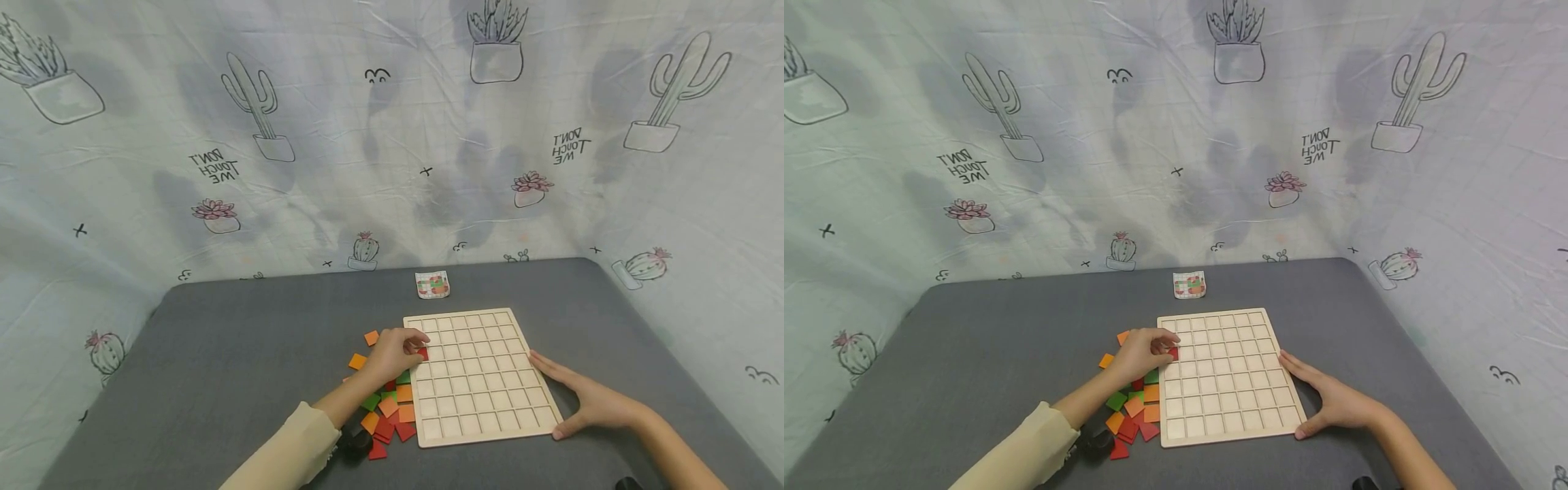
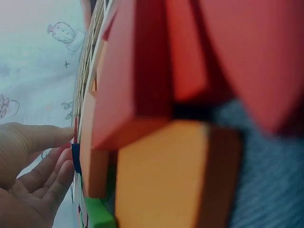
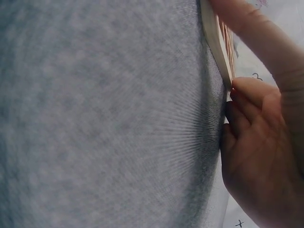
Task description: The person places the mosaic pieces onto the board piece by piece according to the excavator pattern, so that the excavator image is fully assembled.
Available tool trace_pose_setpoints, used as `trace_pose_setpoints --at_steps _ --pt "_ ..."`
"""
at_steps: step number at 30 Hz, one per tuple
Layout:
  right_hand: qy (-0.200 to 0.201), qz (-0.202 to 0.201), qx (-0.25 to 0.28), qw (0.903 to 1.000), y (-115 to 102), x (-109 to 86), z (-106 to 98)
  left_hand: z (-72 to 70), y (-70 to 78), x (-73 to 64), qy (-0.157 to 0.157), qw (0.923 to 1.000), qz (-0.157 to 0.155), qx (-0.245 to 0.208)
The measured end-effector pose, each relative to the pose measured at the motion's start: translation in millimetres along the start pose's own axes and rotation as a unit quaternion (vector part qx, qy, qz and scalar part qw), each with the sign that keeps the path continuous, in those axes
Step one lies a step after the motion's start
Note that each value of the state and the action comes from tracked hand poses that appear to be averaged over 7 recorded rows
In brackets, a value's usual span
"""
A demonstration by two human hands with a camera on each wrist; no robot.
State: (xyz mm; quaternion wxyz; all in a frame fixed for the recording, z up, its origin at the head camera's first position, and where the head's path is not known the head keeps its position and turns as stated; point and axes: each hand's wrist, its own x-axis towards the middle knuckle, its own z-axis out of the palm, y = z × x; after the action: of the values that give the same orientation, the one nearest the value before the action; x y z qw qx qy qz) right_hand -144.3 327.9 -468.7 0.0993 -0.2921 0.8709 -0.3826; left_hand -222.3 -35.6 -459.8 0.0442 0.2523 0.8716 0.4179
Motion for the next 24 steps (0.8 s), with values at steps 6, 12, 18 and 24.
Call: trace_pose_setpoints --at_steps 6,12,18,24 --pt "0.002 0.003 0.0 1.0 0 1.8 -2 -2.4 -5.3 -2.0 0.009 0.9991 0.0 -0.041" --pt "-0.003 0.006 0.005 1.0 1 0.2 -2 -20.4 -10.2 -13.4 0.013 0.9934 -0.025 -0.111" --pt "-0.001 0.004 0.009 1.0 1 -1.0 0 -49.2 -22.8 -30.4 0.018 0.9849 -0.061 -0.161" --pt "0.002 0.002 0.005 1.0 -1 -1.1 -1 -69.5 -38.4 -44.5 0.037 0.9851 -0.071 -0.153"
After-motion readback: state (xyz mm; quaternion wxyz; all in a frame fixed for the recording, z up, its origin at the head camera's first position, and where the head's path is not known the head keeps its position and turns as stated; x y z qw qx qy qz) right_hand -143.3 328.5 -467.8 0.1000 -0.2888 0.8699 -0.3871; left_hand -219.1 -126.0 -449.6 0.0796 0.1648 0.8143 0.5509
